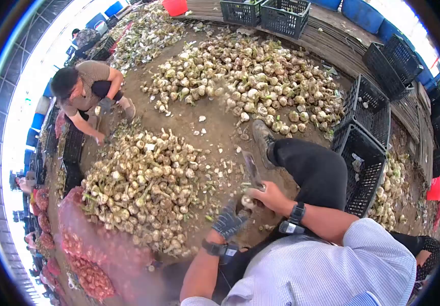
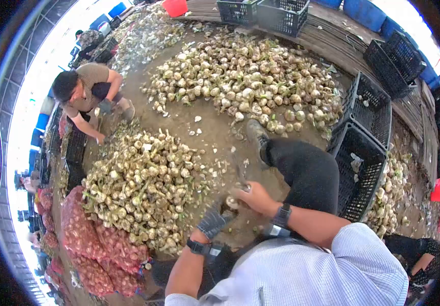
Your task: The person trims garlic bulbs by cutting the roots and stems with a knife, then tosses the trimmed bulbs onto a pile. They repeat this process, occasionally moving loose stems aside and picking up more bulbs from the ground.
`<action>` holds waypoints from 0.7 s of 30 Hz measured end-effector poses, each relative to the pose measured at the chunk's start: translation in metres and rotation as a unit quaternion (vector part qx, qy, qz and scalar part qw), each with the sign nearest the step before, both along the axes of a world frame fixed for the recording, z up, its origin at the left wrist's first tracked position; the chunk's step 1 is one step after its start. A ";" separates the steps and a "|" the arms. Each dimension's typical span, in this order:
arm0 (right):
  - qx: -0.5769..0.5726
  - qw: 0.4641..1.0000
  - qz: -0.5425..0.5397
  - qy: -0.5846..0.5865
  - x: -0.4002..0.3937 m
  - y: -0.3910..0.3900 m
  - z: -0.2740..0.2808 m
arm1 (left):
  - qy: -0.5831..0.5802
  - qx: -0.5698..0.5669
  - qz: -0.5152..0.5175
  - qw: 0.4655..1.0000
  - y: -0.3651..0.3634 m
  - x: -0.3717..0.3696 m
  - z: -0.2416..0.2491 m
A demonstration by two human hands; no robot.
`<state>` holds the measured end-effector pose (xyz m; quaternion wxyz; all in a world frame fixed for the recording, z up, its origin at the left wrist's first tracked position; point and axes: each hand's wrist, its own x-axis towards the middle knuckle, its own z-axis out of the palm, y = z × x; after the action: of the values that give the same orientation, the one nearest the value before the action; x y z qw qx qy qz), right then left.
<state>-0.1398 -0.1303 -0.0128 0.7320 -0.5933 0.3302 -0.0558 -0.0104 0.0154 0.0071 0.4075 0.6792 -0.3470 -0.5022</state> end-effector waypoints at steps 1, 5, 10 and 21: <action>0.005 1.000 0.023 0.002 -0.001 0.004 0.012 | -0.119 -0.027 -0.002 0.992 0.003 -0.009 0.005; -0.052 0.994 0.029 -0.095 -0.004 0.014 0.027 | -0.081 -0.027 0.102 0.991 0.020 -0.022 -0.007; -0.315 0.926 0.141 -0.156 -0.021 0.014 0.054 | -0.074 -0.102 0.170 0.977 0.039 -0.036 0.048; -0.449 0.857 0.209 -0.143 -0.035 0.020 0.067 | -0.275 -0.089 0.110 0.951 0.062 -0.055 0.021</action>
<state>-0.1752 -0.1099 0.0537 0.4199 -0.8981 0.0290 -0.1274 -0.0651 0.0774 0.0286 0.4074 0.7860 -0.4122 -0.2151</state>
